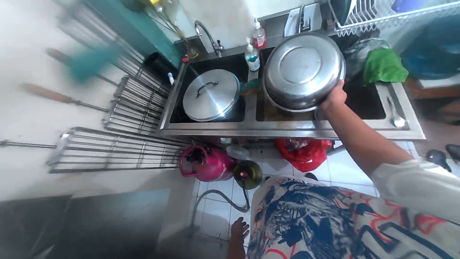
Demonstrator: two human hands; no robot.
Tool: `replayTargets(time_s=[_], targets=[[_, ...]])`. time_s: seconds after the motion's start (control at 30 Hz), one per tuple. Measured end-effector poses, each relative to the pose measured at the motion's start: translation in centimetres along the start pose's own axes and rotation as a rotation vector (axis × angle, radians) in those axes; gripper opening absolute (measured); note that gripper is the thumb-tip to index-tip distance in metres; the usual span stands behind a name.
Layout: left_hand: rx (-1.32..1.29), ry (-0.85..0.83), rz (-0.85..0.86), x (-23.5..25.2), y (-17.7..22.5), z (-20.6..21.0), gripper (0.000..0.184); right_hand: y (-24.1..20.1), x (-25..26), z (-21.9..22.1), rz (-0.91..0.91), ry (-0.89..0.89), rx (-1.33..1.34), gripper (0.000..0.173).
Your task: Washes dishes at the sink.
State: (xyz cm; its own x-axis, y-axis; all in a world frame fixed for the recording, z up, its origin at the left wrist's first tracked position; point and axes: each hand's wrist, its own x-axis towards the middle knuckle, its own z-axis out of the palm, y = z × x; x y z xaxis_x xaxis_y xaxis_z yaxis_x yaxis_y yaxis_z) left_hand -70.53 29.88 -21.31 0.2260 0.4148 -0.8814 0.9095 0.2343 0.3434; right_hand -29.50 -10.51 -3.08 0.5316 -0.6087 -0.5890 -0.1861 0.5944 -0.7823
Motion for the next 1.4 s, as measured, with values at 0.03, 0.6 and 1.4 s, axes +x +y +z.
replayTargets(time_s=[0.03,0.6,1.4], targets=[[-0.004,-0.004,0.001,0.6,-0.9,-0.5,0.041,0.5,-0.4,0.2,0.012,-0.029,0.070,0.073],[0.059,-0.047,-0.053,2.5,-0.5,-2.7,0.040,2.6,-5.7,2.2,0.196,-0.156,0.346,0.059],[0.050,-0.037,-0.088,4.4,2.4,-3.7,0.042,-1.0,-4.1,-2.6,0.117,-0.141,0.415,0.054]])
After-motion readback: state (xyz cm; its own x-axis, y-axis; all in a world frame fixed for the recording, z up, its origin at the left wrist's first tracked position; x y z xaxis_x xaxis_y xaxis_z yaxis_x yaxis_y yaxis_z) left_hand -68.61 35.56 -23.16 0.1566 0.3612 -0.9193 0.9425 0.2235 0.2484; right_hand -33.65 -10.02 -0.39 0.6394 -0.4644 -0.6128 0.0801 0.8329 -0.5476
